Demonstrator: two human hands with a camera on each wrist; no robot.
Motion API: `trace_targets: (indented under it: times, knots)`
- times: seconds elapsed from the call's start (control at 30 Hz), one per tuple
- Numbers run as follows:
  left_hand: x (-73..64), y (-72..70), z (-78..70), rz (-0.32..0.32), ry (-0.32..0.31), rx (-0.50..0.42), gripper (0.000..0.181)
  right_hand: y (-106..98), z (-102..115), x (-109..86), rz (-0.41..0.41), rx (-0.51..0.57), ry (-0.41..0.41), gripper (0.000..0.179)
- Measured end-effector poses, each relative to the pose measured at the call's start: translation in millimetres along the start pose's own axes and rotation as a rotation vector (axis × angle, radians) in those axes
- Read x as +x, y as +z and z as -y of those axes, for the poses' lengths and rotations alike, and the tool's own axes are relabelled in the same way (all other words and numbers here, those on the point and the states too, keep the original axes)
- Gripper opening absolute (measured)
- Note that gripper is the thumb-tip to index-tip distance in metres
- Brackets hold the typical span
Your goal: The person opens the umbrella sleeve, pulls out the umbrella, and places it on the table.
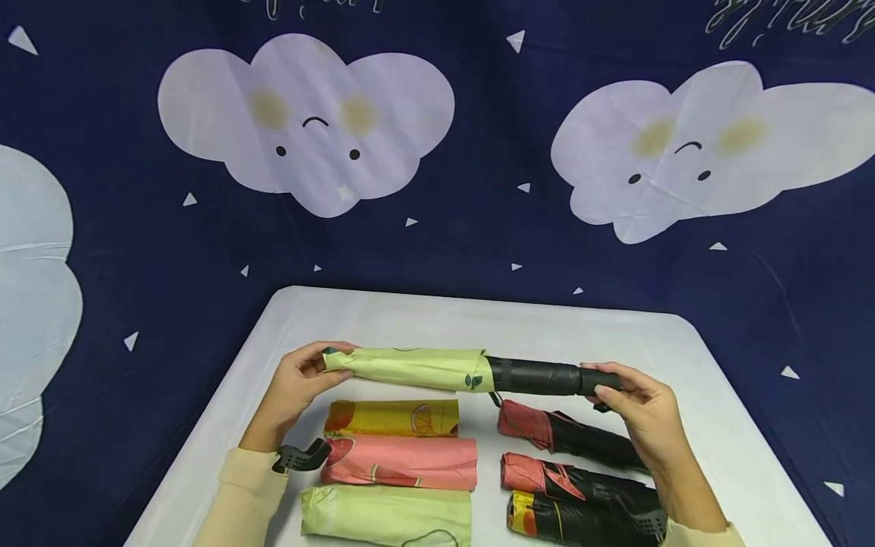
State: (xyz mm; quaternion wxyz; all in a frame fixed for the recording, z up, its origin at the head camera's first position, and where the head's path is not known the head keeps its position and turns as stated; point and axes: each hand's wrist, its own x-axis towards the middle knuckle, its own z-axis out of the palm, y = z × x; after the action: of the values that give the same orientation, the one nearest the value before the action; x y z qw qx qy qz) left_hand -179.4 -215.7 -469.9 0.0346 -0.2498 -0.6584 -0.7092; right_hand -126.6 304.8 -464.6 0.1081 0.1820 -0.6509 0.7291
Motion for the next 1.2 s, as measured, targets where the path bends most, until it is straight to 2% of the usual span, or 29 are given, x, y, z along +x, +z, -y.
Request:
trace_targets:
  times: [0.13, 0.3, 0.43, 0.57, 0.73, 0.8, 0.9, 1.03, 1.2]
  knots:
    - [-2.6, -2.1, -1.3, -0.005, 0.015, -0.001, 0.037, -8.8, 1.8, -1.1, 0.021, 0.049, -0.034, 0.036]
    - [-8.8, -9.7, -2.5, -0.048, 0.006, 0.015, 0.036, -26.9, 5.3, -7.4, 0.041, 0.134, -0.074, 0.039]
    - [-13.0, -17.8, -4.1, -0.076, -0.023, 0.013, 0.038, -41.5, 7.0, -14.5, -0.001, 0.171, -0.074, 0.04]
    - [-16.9, -24.2, -5.1, -0.085, -0.027, -0.015, 0.039, -53.9, 6.5, -19.6, -0.069, 0.125, -0.045, 0.04]
    - [-19.4, -29.8, -2.0, -0.091, -0.045, -0.013, 0.04, -69.5, 4.2, -23.7, -0.098, 0.112, -0.035, 0.04]
    - [-19.8, -33.1, 3.8, -0.1, -0.079, 0.006, 0.04, -75.7, 1.0, -24.7, -0.108, 0.109, -0.025, 0.04]
    - [-20.1, -37.3, 20.6, -0.101, -0.152, 0.054, 0.039, -85.9, -6.9, -27.8, -0.129, 0.103, 0.002, 0.039]
    - [-23.4, -40.7, 47.8, -0.076, -0.224, 0.092, 0.038, -97.2, -21.2, -35.3, -0.175, 0.083, 0.092, 0.038]
    - [-27.4, -41.4, 63.5, -0.061, -0.293, 0.073, 0.043, -103.2, -37.1, -41.9, -0.216, 0.046, 0.207, 0.037]
